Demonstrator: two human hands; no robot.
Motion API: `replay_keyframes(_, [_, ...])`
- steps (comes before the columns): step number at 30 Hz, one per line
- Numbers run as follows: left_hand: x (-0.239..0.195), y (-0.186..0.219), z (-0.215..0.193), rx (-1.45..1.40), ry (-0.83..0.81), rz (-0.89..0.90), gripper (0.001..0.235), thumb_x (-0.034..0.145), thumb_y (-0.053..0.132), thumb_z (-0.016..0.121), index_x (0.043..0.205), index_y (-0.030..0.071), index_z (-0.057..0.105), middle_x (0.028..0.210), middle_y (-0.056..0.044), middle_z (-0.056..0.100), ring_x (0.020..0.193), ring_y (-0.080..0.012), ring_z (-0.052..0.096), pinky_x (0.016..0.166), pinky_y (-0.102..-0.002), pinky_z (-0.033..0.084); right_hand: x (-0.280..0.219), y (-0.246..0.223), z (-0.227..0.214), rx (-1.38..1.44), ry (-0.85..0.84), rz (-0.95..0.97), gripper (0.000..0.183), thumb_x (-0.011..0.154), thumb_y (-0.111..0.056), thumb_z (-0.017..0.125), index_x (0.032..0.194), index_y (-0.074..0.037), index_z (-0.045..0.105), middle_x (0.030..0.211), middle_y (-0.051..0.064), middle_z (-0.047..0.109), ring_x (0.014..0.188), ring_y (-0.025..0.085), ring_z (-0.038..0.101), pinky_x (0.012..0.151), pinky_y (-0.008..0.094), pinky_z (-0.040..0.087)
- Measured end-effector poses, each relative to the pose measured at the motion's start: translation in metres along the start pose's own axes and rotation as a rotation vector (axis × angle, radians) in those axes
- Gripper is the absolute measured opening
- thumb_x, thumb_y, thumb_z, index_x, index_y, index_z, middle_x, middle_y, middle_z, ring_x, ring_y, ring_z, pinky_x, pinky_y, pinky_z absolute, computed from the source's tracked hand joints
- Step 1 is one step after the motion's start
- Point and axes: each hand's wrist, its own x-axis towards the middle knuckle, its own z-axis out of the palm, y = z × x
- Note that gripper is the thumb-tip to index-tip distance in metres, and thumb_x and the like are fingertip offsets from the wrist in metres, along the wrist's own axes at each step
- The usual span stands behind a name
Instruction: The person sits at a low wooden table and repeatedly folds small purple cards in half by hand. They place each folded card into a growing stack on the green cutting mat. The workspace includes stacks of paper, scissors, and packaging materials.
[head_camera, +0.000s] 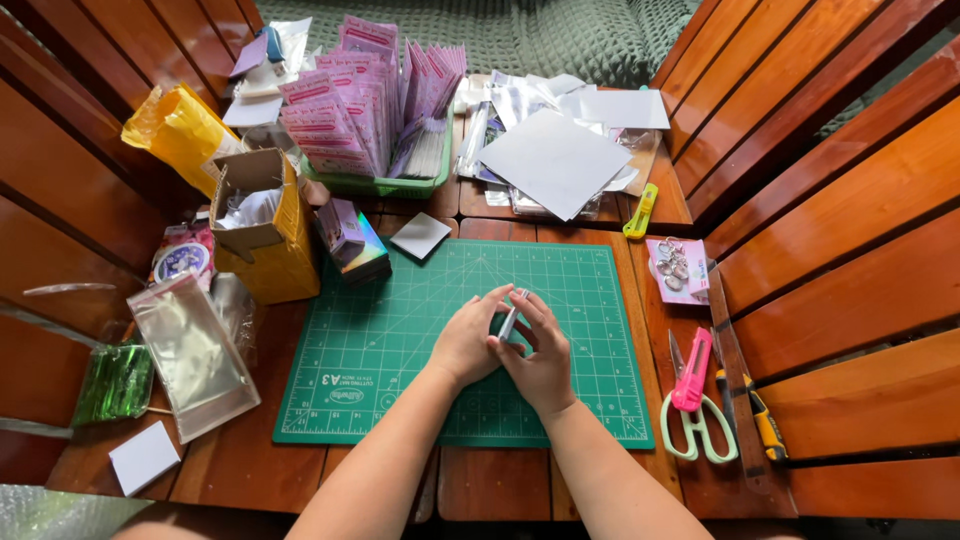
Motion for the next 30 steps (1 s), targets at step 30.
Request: replay_keyframes(30, [-0.088, 0.006, -0.081, -1.642, -0.119, -0.466, 0.045, 0.101, 0.045, 0.054, 0.122, 0.008, 0.069, 0.105, -0.019, 0.076, 0.087, -0.0276, 0.076, 0.073, -0.032, 0.061, 0.008, -0.077, 0.041, -0.184, -0.391, 0.169, 0.087, 0.053, -0.009, 0.095, 0.135, -0.014, 0.066, 0.116, 0.009, 0.059, 0.082, 0.023, 0.063, 0.053, 0.026, 0.061])
